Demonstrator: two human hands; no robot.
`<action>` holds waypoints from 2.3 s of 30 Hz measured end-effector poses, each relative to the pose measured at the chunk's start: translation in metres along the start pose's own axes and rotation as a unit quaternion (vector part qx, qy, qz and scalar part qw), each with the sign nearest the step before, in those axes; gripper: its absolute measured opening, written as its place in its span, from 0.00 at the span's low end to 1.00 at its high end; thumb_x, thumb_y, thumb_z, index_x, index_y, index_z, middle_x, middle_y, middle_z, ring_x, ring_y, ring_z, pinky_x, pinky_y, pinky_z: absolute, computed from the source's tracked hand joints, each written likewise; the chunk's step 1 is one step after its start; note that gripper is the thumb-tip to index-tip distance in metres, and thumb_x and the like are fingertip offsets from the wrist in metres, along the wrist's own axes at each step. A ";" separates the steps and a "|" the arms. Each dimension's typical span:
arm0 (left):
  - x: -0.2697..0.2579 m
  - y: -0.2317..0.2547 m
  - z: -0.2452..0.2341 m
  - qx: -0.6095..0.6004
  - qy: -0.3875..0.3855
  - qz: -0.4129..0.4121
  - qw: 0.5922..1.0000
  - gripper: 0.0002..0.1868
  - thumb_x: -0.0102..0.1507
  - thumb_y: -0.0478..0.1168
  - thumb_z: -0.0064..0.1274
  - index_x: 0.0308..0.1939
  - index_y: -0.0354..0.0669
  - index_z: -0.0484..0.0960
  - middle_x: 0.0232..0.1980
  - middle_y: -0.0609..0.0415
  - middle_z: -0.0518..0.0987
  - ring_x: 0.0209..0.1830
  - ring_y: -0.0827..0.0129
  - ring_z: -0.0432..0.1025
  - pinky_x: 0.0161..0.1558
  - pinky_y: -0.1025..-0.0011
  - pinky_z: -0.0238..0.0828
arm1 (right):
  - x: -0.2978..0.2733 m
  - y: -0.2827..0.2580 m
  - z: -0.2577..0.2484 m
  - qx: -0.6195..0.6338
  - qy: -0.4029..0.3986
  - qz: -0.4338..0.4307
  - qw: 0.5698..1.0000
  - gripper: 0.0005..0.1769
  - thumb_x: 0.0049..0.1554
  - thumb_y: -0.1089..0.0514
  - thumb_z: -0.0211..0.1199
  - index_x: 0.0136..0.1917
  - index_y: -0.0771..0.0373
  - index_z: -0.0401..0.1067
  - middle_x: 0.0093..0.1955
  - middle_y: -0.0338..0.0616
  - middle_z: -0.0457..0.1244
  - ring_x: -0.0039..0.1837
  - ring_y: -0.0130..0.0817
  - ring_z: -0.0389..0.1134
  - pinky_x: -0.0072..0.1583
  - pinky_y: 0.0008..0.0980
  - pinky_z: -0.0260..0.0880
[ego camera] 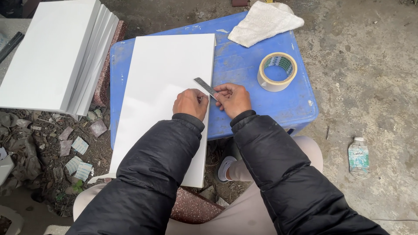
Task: The person applies a strip of clear tape along the edge of a white rectangular sheet, smooths it down, and then uses a utility knife to trim the excess tape along the edge.
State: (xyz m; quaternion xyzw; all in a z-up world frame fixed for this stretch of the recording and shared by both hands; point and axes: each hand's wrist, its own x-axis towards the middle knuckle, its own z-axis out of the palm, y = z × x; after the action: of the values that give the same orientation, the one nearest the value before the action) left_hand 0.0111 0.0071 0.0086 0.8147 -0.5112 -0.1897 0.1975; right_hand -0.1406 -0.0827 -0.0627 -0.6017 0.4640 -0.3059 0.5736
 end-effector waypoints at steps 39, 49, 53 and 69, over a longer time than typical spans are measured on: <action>-0.003 0.003 -0.007 -0.023 -0.002 -0.027 0.999 0.20 0.69 0.39 0.67 0.65 0.38 0.93 0.48 0.42 0.93 0.54 0.47 0.90 0.56 0.50 0.89 | -0.010 -0.016 0.011 -0.025 0.025 -0.017 0.999 0.13 0.69 0.69 0.69 0.66 0.70 0.84 0.50 0.51 0.79 0.42 0.32 0.82 0.46 0.33 0.84; -0.002 -0.002 -0.005 -0.026 0.004 -0.021 0.999 0.10 0.69 0.39 0.66 0.53 0.45 0.95 0.40 0.50 0.91 0.48 0.51 0.90 0.52 0.52 0.88 | -0.015 -0.008 0.012 -0.027 -0.001 -0.025 0.999 0.13 0.69 0.67 0.71 0.66 0.68 0.85 0.50 0.51 0.79 0.41 0.31 0.81 0.45 0.32 0.84; -0.002 -0.003 -0.003 -0.029 0.012 -0.016 0.999 0.09 0.69 0.39 0.66 0.51 0.46 0.95 0.39 0.51 0.91 0.47 0.52 0.89 0.51 0.52 0.88 | -0.026 -0.007 0.008 -0.022 -0.001 -0.024 0.999 0.13 0.69 0.68 0.71 0.66 0.69 0.85 0.50 0.53 0.79 0.42 0.33 0.82 0.45 0.33 0.84; -0.007 0.002 -0.009 -0.041 0.009 -0.008 0.999 0.07 0.70 0.39 0.65 0.50 0.45 0.95 0.40 0.49 0.91 0.47 0.53 0.89 0.51 0.53 0.88 | -0.047 -0.012 -0.003 -0.015 0.004 -0.018 1.000 0.13 0.69 0.69 0.69 0.66 0.70 0.85 0.51 0.54 0.79 0.42 0.35 0.82 0.47 0.35 0.84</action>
State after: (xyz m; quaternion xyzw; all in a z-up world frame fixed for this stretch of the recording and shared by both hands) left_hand 0.0113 0.0139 0.0181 0.8116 -0.4944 -0.2051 0.2340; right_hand -0.1585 -0.0425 -0.0428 -0.6173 0.4600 -0.3114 0.5572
